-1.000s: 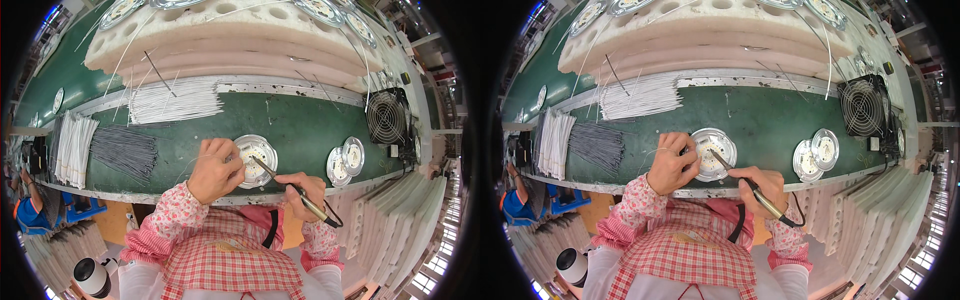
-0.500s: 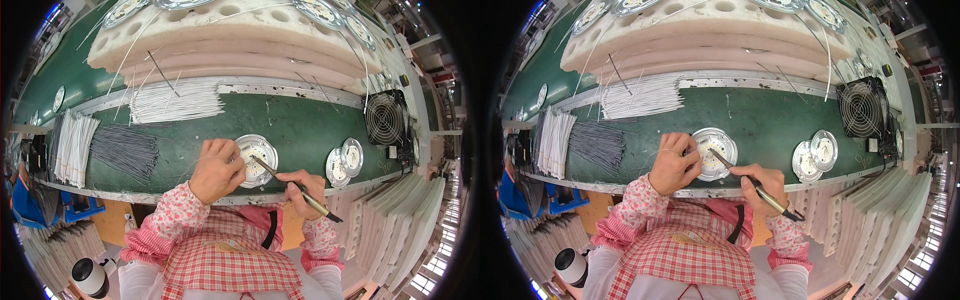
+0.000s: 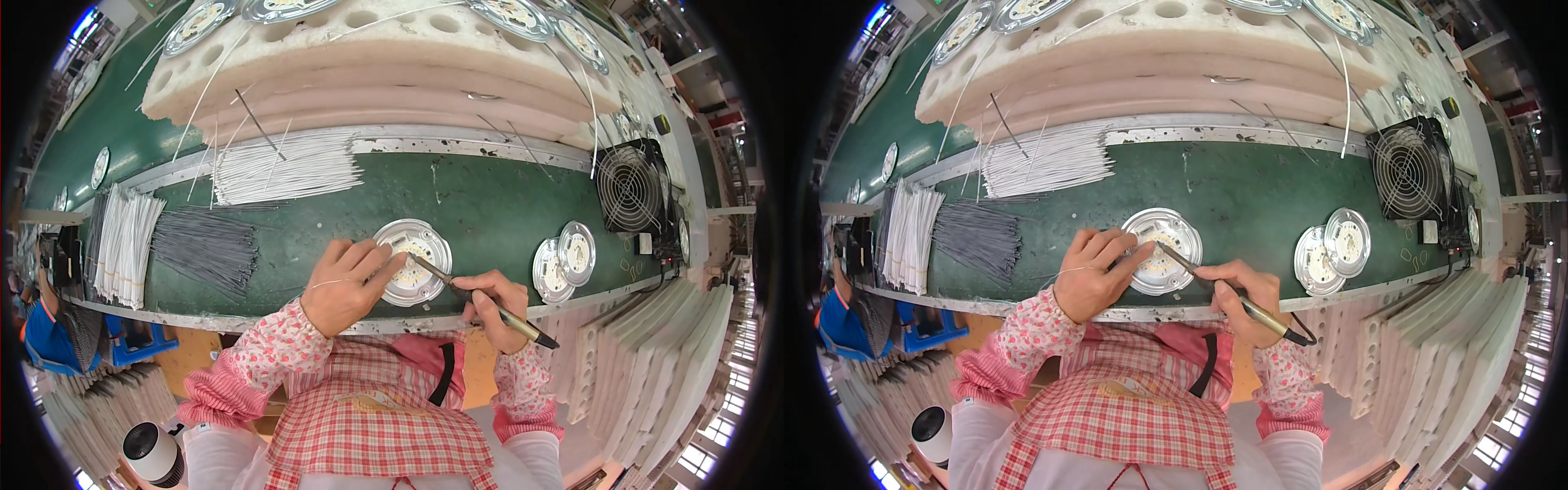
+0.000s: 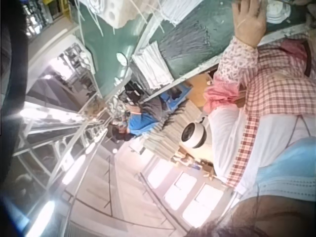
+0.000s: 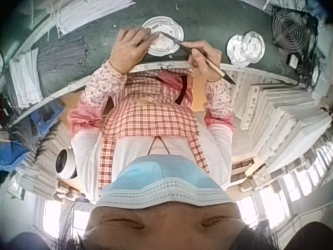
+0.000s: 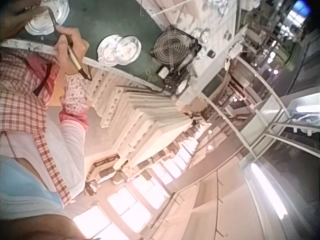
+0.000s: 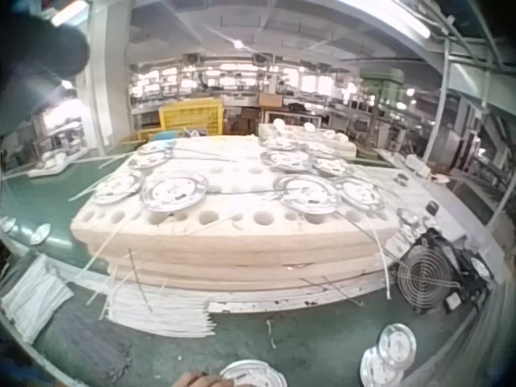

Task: The person solders wires onto circular LED circuit boards using a soldering iron.

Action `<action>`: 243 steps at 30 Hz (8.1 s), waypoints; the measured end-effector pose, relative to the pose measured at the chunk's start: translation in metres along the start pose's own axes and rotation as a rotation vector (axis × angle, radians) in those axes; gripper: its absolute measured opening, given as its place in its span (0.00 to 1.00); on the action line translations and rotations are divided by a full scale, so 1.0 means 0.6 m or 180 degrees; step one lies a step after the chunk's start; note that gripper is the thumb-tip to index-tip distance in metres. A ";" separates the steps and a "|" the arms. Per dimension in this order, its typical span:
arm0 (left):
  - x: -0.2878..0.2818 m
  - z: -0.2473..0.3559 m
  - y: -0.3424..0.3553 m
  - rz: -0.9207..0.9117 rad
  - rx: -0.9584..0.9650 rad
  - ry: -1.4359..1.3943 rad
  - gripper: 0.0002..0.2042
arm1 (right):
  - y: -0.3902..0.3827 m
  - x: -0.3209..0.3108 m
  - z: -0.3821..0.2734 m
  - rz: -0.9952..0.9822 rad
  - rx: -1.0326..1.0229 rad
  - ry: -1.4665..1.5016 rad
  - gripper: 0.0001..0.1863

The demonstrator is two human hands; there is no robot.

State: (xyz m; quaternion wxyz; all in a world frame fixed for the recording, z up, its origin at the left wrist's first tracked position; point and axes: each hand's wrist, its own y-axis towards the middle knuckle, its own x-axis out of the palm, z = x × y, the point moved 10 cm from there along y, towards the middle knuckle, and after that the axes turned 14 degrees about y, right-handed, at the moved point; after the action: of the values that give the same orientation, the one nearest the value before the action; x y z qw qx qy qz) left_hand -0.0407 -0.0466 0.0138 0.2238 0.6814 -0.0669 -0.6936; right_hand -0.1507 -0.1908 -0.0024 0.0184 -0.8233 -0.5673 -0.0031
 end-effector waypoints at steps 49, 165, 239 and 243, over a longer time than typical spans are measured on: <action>-0.010 -0.018 0.082 0.0345 -0.1184 -0.1442 0.07 | -0.005 -0.003 0.009 0.1773 -0.0284 -0.0174 0.18; -0.104 -0.478 0.399 0.0533 -0.1329 -0.0243 0.32 | -0.123 -0.142 -0.085 0.2470 -0.1254 -0.2948 0.44; 0.011 -0.018 0.009 -0.0609 -0.1911 -0.2289 0.11 | -0.034 0.093 -0.055 0.1190 -0.1394 -0.1610 0.56; 0.031 -0.029 0.018 -0.0645 -0.1899 -0.1590 0.15 | -0.031 0.103 -0.040 0.1295 -0.1428 -0.2047 0.54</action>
State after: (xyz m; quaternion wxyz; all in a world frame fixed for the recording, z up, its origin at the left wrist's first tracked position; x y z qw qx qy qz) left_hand -0.0208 -0.0602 0.0000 0.3191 0.4002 0.1525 -0.8454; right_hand -0.1456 -0.1271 0.0237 -0.3380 -0.8610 -0.3558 0.1338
